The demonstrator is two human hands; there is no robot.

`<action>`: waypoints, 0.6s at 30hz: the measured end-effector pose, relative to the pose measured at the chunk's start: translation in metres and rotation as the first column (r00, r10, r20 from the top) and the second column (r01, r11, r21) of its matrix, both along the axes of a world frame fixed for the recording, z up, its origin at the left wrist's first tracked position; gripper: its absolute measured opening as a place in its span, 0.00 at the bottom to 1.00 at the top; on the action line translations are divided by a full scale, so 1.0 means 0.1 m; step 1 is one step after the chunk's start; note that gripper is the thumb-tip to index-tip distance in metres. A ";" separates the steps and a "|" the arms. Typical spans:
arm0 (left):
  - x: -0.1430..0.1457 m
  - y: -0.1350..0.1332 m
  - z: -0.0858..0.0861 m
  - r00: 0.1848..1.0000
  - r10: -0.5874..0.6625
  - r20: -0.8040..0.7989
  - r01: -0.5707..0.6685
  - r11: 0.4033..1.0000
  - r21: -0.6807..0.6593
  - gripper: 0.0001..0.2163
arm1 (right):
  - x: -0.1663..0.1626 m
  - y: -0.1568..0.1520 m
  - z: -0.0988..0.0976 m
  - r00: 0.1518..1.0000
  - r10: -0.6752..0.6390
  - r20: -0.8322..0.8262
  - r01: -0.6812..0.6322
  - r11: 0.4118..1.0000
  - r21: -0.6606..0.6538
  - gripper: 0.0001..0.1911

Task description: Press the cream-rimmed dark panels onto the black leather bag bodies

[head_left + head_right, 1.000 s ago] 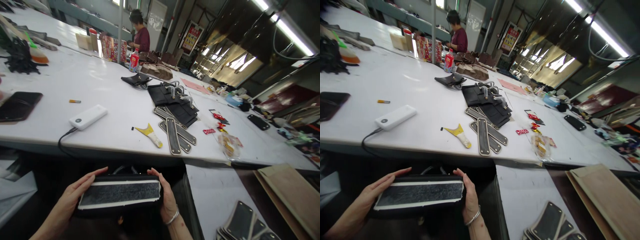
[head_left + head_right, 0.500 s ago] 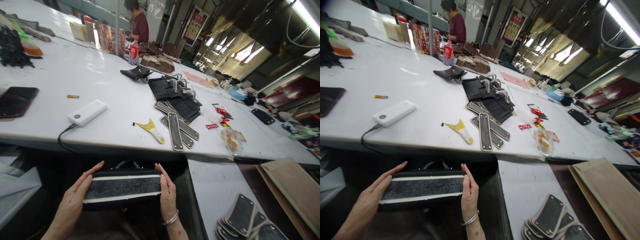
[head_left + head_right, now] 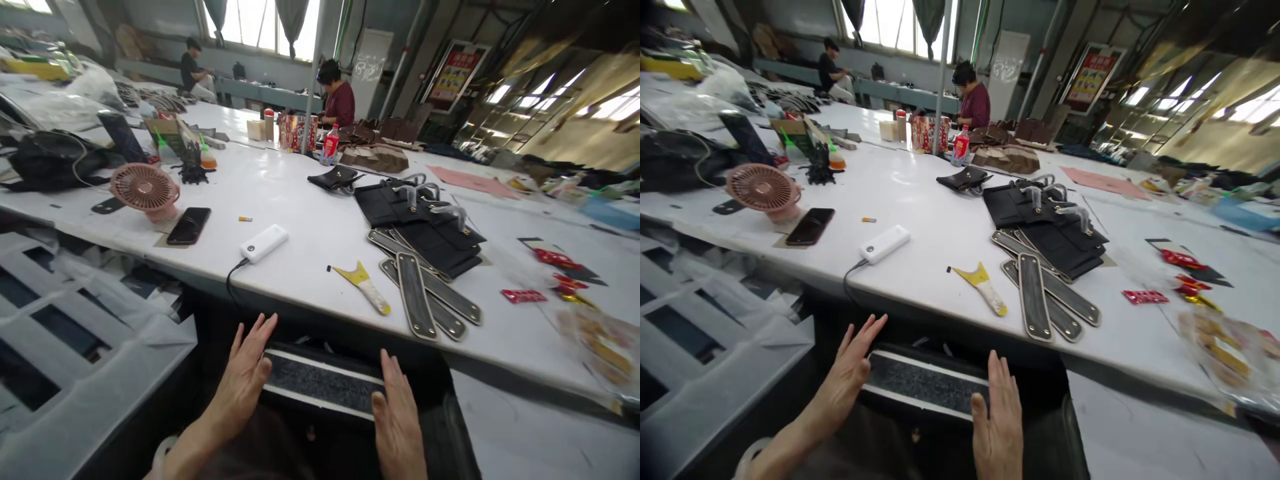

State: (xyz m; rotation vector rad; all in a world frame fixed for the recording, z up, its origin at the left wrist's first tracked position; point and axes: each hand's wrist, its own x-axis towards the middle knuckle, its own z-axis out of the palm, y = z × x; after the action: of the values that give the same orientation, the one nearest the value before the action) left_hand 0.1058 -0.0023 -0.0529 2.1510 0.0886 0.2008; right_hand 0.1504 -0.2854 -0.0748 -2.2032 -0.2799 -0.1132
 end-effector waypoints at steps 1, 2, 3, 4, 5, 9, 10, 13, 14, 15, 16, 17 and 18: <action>0.02 0.00 0.01 0.995 -0.097 0.012 0.094 0.981 0.168 0.30 | 0.03 0.02 0.01 0.998 0.039 0.055 -0.035 0.997 -0.069 0.33; 0.05 -0.01 0.01 0.986 -0.168 0.016 0.155 0.938 0.310 0.33 | 0.04 0.04 0.03 0.994 0.059 0.091 -0.047 0.991 -0.127 0.35; 0.07 -0.01 0.00 0.977 -0.211 0.023 0.181 0.886 0.426 0.36 | 0.05 0.08 0.05 0.992 0.064 0.110 -0.045 0.984 -0.173 0.39; 0.09 -0.03 -0.03 0.974 -0.221 0.050 0.165 0.842 0.513 0.39 | 0.06 0.12 0.08 0.991 0.058 0.118 -0.033 0.978 -0.207 0.41; 0.11 -0.04 -0.06 0.972 -0.217 0.087 0.129 0.809 0.574 0.40 | 0.06 0.16 0.10 0.992 0.046 0.117 -0.018 0.973 -0.231 0.43; 0.16 -0.05 -0.23 0.965 -0.189 0.182 0.032 0.774 0.633 0.42 | 0.02 0.25 0.17 0.997 0.003 0.075 0.014 0.972 -0.235 0.44; 0.16 -0.04 -0.26 0.966 -0.195 0.168 0.052 0.788 0.614 0.41 | 0.02 0.23 0.18 0.999 0.006 0.047 0.005 0.975 -0.221 0.43; 0.12 -0.02 -0.30 0.986 -0.157 0.064 0.118 0.906 0.406 0.37 | 0.09 0.10 0.22 0.997 0.043 -0.064 -0.051 0.990 -0.128 0.35; 0.10 -0.01 -0.30 0.995 -0.101 0.008 0.094 0.952 0.291 0.34 | 0.16 0.01 0.22 0.997 0.041 -0.066 -0.049 0.991 -0.122 0.32; 0.08 -0.01 -0.28 0.998 -0.028 -0.053 0.037 0.984 0.174 0.31 | 0.26 -0.08 0.22 0.999 0.023 -0.036 -0.028 0.989 -0.145 0.31; 0.06 0.00 -0.26 0.992 0.051 -0.112 -0.042 0.996 0.075 0.29 | 0.39 -0.19 0.21 1.000 -0.006 0.016 0.008 0.982 -0.186 0.31; 0.03 0.01 -0.23 0.979 0.123 -0.160 -0.124 0.992 0.007 0.28 | 0.53 -0.31 0.20 0.993 -0.044 0.110 0.073 0.958 -0.276 0.32; 0.01 0.02 -0.20 0.964 0.179 -0.195 -0.188 0.982 -0.028 0.27 | 0.69 -0.42 0.18 0.984 -0.067 0.162 0.117 0.940 -0.319 0.33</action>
State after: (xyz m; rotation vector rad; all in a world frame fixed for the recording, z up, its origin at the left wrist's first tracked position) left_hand 0.1073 0.0001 -0.0729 2.1108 0.4019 0.0964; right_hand 0.2196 -0.3275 -0.0571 -2.5454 -0.2954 -0.3036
